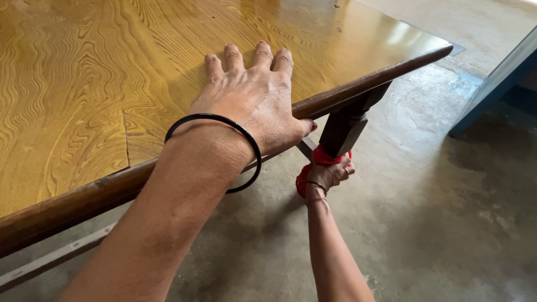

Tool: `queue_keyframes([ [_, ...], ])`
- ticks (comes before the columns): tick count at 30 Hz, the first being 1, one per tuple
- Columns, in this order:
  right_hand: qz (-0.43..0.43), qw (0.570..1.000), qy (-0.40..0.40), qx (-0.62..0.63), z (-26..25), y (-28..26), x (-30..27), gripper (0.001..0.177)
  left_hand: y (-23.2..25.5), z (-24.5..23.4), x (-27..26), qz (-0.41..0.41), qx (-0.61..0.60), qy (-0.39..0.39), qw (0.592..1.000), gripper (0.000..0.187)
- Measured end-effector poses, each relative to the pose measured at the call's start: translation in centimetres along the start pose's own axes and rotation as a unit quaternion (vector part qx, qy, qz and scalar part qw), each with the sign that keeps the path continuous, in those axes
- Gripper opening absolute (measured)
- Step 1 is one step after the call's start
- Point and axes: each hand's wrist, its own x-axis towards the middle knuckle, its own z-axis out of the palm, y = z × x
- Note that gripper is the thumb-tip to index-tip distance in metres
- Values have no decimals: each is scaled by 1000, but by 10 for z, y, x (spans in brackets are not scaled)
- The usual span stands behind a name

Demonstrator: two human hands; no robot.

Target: The person wipes a wooden table with a red cloth. They clean the tabletop and the table legs, moving around the table to reach different areas.

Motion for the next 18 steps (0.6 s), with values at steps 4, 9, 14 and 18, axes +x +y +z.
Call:
queue_keyframes([
  [4,-3,999,-51,12,-5,28,-14,87,-2,2,2,6,-17,10,1000,108],
  [9,109,962,-231,102,-31,46,28,53,3,-13,-5,3,-24,-8,1000,108],
  [14,72,867,-96,483,-85,-85,77,11,6,-22,-17,-9,-20,-16,1000,108],
  [18,-26,732,-22,680,-153,-249,112,13,2,-22,-20,2,-80,-7,997,110],
])
